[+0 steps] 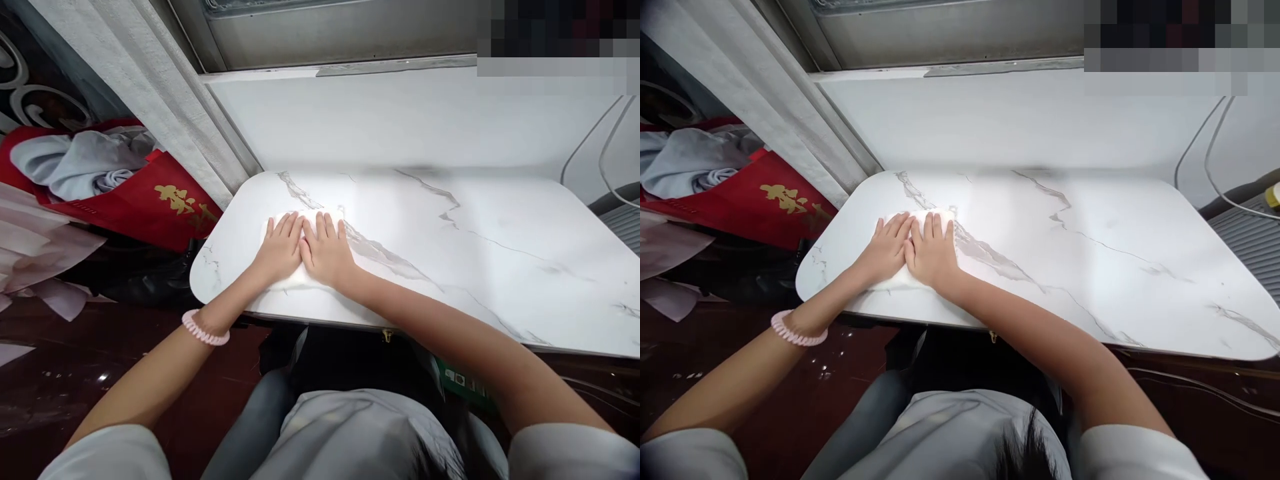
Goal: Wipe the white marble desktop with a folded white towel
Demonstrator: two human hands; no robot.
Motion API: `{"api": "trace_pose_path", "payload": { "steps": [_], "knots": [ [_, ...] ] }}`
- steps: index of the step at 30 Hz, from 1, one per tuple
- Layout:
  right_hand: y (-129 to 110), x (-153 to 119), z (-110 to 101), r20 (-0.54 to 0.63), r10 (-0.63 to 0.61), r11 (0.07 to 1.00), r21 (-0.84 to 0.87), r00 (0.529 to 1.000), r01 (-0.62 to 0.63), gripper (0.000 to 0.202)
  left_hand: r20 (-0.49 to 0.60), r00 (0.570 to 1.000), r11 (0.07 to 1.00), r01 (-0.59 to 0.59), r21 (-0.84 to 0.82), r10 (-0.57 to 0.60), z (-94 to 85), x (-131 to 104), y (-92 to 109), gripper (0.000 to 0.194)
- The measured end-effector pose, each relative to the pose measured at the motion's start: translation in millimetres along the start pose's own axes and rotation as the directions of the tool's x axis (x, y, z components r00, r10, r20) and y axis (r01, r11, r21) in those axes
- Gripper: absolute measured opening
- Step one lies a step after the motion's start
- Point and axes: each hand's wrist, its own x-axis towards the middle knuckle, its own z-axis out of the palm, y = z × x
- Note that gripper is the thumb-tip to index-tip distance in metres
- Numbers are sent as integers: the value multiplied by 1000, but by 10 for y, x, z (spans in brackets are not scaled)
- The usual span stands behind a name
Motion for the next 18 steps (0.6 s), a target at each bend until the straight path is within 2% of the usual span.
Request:
{"api": "trace_pose_path", "payload": {
  "steps": [5,7,9,11,13,15,18],
  "knots": [
    [158,-685,-254,82,-38,999,38,996,35,58,-69,997,999,-19,-30,17,66,-489,546,58],
    [211,-820,-338,117,-21,998,60,993,14,58,-90,995,997,-55,-47,50,81,-572,675,57],
    [240,-821,-395,160,5,995,94,987,-20,57,-91,992,994,-89,-69,83,84,-554,727,56],
    [253,-679,-408,196,47,989,129,980,-73,58,-71,993,992,-97,-86,91,75,-424,706,55],
    [274,-421,-369,195,111,980,139,974,-140,58,-38,996,993,-78,-89,75,54,-192,630,56],
    [331,-95,-284,145,173,974,120,974,-191,57,-12,998,995,-55,-86,54,29,115,523,57],
    [502,409,-130,22,169,977,125,985,-170,50,-30,999,994,-33,-107,30,8,628,343,55]
  ]
}}
